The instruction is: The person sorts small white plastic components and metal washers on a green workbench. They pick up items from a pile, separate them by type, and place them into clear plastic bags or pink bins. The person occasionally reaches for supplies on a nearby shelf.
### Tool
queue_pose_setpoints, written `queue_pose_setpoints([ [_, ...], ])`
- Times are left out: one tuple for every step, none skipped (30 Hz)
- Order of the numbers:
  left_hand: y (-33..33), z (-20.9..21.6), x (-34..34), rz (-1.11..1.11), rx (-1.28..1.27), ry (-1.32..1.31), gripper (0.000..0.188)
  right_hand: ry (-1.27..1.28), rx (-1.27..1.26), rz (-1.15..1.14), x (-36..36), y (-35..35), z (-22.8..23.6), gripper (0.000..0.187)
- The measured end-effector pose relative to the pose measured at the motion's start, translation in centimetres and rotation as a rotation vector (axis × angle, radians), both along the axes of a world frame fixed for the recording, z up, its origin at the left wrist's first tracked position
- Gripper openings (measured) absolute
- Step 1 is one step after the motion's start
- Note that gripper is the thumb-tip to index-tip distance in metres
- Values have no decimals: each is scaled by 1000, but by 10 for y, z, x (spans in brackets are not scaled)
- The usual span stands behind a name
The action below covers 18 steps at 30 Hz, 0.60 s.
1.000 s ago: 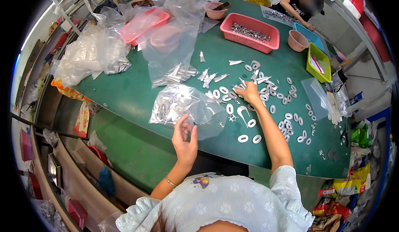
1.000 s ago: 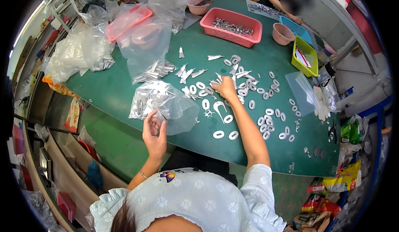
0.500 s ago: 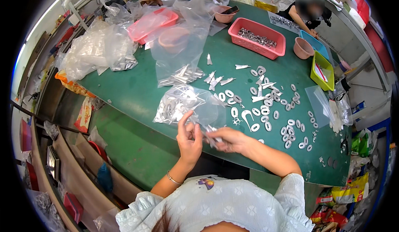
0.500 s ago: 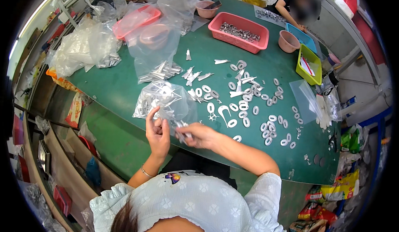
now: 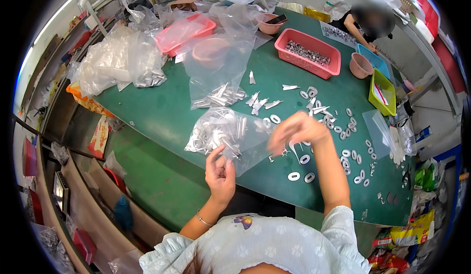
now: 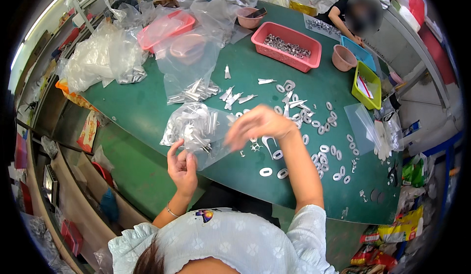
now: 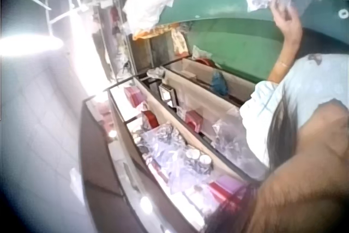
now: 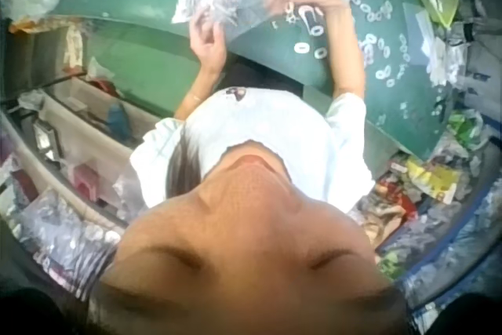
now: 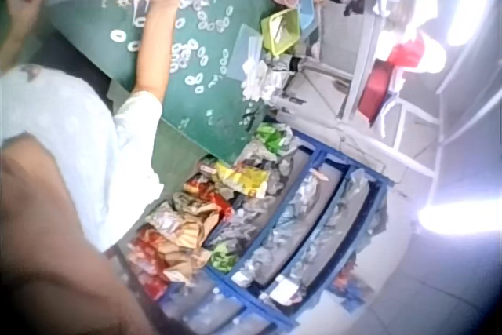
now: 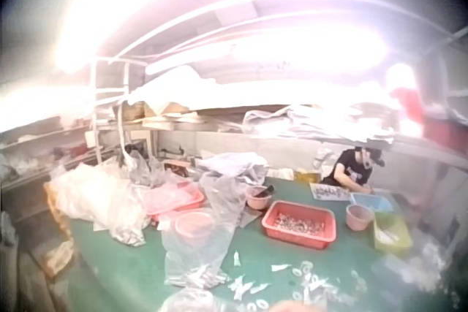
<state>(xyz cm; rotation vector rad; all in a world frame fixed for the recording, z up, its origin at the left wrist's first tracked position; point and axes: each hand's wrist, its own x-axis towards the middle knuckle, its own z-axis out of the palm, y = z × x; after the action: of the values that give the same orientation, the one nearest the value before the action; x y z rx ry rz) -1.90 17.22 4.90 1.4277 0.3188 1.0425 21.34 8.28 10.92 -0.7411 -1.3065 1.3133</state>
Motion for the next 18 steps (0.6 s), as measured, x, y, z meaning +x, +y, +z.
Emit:
queue_pose_setpoints([
  [0,-1,1,-4,-11,6,40,287,222,-59,26,2,-23,17],
  [-1,-1,0,-5,-25,15,39,568,202,-86,43,9,-25,22],
  [-1,-1,0,-7,-35,24,39,206,22,-573,58,17,-34,22],
  [-1,-1,1,-13,-33,40,39,-241,-131,-800,65,31,-48,23],
  [-2,-1,1,-23,-29,52,38,-569,-160,-843,79,38,-82,24],
  [-1,-1,2,-33,-23,65,38,-897,-187,-873,91,45,-114,27],
  [-2,-4,2,-25,-35,54,37,-1146,-231,-909,90,54,-131,27],
  [-1,-6,0,-22,-24,82,36,-1399,-275,-937,85,61,-140,27],
  [0,-8,-3,-19,-13,113,36,-1403,-260,-927,81,66,-140,24],
  [1,-9,-5,-18,-3,143,35,-1438,-246,-928,80,68,-139,23],
  [1,-8,-4,-10,2,132,34,-1473,-232,-930,78,68,-137,23],
  [2,-8,-4,-10,14,128,34,-1510,-223,-933,78,66,-137,22],
  [3,-8,-4,-10,26,125,33,-1528,-181,-935,80,64,-138,23],
  [5,-8,-4,-10,38,123,33,-1544,-180,-911,84,64,-140,22],
  [5,-7,-3,-11,48,130,33,-1560,-179,-887,88,64,-142,22],
  [5,-4,-2,-13,57,136,33,-1576,-178,-863,92,64,-143,22],
  [6,-3,-1,-13,66,144,32,-1528,-216,-878,95,63,-146,20],
  [7,-5,-1,-10,74,147,32,-1483,-253,-891,94,63,-145,19],
])
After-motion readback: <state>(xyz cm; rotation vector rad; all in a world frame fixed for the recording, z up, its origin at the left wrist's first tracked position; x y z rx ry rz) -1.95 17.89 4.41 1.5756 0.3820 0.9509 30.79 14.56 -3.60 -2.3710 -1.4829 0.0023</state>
